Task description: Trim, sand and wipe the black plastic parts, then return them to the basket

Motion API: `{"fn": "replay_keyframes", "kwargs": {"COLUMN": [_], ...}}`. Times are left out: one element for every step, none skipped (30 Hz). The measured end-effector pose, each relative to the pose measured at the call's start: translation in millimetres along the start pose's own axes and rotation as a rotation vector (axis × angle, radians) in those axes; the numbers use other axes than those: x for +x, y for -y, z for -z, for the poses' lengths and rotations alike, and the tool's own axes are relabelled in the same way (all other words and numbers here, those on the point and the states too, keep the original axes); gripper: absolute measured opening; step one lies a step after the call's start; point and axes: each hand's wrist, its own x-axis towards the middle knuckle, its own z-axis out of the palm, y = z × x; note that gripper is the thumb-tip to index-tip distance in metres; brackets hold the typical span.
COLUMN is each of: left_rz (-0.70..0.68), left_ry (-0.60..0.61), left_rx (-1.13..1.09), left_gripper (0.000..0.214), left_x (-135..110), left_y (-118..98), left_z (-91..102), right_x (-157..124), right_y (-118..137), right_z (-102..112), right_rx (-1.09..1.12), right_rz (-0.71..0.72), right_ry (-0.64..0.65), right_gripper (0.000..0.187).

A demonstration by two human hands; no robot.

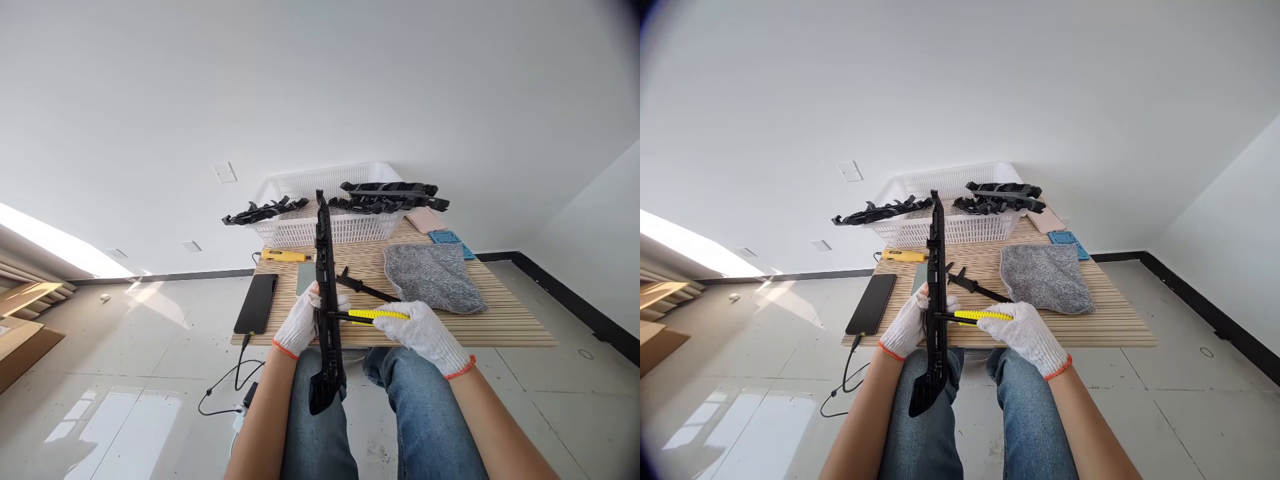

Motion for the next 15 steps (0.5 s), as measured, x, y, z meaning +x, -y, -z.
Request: {"fn": "replay_keyframes", "kwargs": {"left_rz": [0.003, 0.006, 0.010, 0.012, 0.016, 0.011, 0.003, -0.003, -0.008, -0.016, -0.027, -0.037, -0.045, -0.054, -0.059], "left_ry": [-0.010, -0.019, -0.026, -0.029, -0.029, -0.030, -0.027, -0.022, -0.018, -0.019, -0.022, -0.027, -0.031, -0.037, -0.038], "left_rx": [-0.007, -0.014, -0.019, -0.018, -0.010, -0.001, 0.005, 0.006, 0.002, -0.006, -0.014, -0.021, -0.026, -0.030, -0.042], "left_gripper": [0.052, 0.050, 0.048, 0.047, 0.046, 0.046, 0.046, 0.048, 0.050, 0.051, 0.052, 0.051, 0.050, 0.049, 0.048], "left_x": [0.6, 1.0, 1.1, 0.8, 0.1, -1.0, -2.2, -3.4, -4.5, -5.2, -5.4, -5.3, -4.8, -4.2, -3.8], "left_y": [1.1, 2.1, 2.6, 2.7, 2.4, 1.7, 0.8, -0.2, -1.0, -1.5, -1.7, -1.5, -1.0, -0.3, 0.4], "left_z": [1.2, 2.1, 2.6, 2.6, 2.1, 1.4, 0.5, -0.4, -1.1, -1.5, -1.7, -1.6, -1.2, -0.7, -0.1], "right_x": [0.4, 0.7, 0.6, 0.3, -0.3, -1.1, -2.1, -3.2, -4.3, -5.2, -5.8, -6.1, -6.1, -5.8, -5.3], "right_y": [-2.2, -3.9, -5.1, -5.5, -5.4, -4.7, -3.7, -2.7, -1.7, -1.0, -0.8, -0.9, -1.3, -1.9, -2.6], "right_z": [-0.3, -0.4, -0.3, 0.0, 0.3, 0.8, 1.2, 1.5, 1.6, 1.5, 1.1, 0.6, 0.0, -0.7, -1.4], "right_rx": [0.031, 0.063, 0.090, 0.112, 0.131, 0.146, 0.154, 0.155, 0.149, 0.138, 0.124, 0.113, 0.107, 0.107, 0.109], "right_rz": [-0.013, -0.027, -0.037, -0.044, -0.049, -0.053, -0.060, -0.067, -0.071, -0.071, -0.066, -0.057, -0.049, -0.042, -0.037], "right_ry": [-0.022, -0.052, -0.088, -0.123, -0.148, -0.147, -0.117, -0.070, -0.025, 0.007, 0.019, 0.006, -0.021, -0.049, -0.069], "right_gripper": [0.042, 0.045, 0.048, 0.051, 0.054, 0.054, 0.052, 0.049, 0.045, 0.042, 0.041, 0.041, 0.043, 0.046, 0.048]}}
